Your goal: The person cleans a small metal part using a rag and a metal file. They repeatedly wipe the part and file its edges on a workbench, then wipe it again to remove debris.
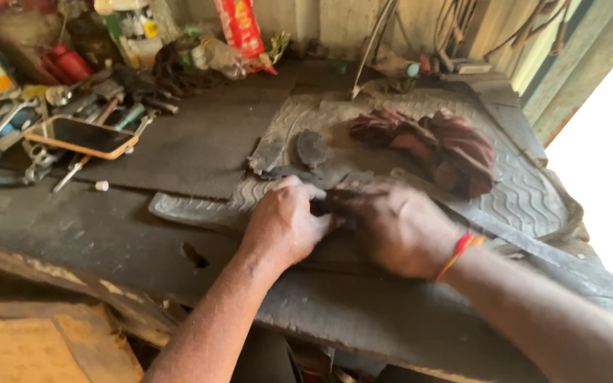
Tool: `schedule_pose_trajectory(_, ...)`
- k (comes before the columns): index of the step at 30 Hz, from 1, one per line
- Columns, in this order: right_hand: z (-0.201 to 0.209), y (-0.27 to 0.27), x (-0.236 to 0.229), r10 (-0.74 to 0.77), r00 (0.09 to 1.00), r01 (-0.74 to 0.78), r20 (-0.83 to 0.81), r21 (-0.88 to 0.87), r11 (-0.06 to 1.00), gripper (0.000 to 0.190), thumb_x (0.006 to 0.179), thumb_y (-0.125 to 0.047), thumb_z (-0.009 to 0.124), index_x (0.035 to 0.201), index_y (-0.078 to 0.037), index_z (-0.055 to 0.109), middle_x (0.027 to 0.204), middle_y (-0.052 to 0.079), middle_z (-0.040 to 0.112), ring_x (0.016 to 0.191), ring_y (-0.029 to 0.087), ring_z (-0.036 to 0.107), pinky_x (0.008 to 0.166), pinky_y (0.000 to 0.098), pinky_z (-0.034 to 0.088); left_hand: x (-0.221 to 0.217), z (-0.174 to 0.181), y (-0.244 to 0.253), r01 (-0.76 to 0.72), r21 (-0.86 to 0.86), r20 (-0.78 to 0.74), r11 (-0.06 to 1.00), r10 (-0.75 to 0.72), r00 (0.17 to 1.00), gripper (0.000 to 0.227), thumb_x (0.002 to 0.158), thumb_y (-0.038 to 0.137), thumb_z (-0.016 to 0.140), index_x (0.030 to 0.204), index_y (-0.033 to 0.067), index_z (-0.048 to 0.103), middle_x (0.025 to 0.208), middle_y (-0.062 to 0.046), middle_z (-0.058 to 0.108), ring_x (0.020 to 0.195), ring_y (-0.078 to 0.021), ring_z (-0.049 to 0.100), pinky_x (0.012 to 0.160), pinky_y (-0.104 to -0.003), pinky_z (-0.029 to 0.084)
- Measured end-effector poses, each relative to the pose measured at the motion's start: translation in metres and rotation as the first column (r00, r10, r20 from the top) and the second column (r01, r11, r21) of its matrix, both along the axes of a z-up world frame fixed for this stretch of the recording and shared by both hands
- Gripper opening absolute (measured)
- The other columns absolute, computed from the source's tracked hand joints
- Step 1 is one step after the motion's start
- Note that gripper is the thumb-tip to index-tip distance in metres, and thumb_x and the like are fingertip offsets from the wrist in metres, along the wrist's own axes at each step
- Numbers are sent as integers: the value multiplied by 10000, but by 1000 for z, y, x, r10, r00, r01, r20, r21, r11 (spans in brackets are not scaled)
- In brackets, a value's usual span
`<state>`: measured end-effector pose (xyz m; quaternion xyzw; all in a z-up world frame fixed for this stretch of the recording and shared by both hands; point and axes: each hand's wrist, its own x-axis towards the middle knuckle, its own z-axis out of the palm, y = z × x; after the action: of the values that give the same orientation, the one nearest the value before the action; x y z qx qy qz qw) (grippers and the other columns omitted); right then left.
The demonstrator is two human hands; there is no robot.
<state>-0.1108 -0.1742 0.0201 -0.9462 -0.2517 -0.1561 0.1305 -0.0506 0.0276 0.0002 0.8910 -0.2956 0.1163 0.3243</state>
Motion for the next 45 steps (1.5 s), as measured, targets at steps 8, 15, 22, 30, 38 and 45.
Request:
schedule_pose_trajectory(8,-7,-2,-8,14,999,-10,40,-97,995,525,863,-253,627,1369,-115,619,1401,133,616,1326,303,535,1127,525,316,7,4,4,4,-49,-180,999,-13,984,420,660,317,878,1001,87,790,998,-143,768,952,-286,742,849,-376,576)
schedule_pose_trajectory(15,7,-4,0,42,997,-36,68,-87,996,544,824,-211,621,1362,-131,616,1315,122,663,1217,316,614,1133,552,359,10,5,10,-7,-54,-198,999,-4,980,408,635,284,882,972,71,796,944,-131,779,884,-249,759,819,-355,578)
schedule_pose_trajectory(22,-2,-8,-8,88,996,-75,12,-414,907,589,751,-239,658,1335,-160,639,1171,71,696,1216,250,639,1249,541,309,15,7,9,6,-35,-212,999,-14,977,371,660,277,866,965,76,799,915,-128,784,861,-250,761,806,-357,581)
schedule_pose_trajectory(30,8,-11,-2,9,1000,-10,-10,-105,994,511,784,-188,644,1289,-132,699,1414,97,634,1320,276,546,1124,570,267,9,6,11,18,-58,-220,998,-31,975,340,661,273,856,947,96,807,904,-121,784,849,-248,764,795,-356,586)
schedule_pose_trajectory(38,10,-9,-13,-248,948,206,-201,-210,956,443,870,-275,587,1295,-294,711,1249,2,731,1147,216,699,1113,432,459,12,7,10,30,5,-211,1000,-28,977,331,682,294,849,954,109,811,903,-133,777,858,-257,754,789,-372,579)
schedule_pose_trajectory(45,6,-8,-5,-45,998,48,39,-99,994,455,817,-245,620,1259,-165,693,1310,103,696,1153,312,666,1065,513,415,10,3,10,6,-27,-253,1000,-13,968,357,666,281,856,965,95,796,924,-122,784,861,-241,765,799,-353,581)
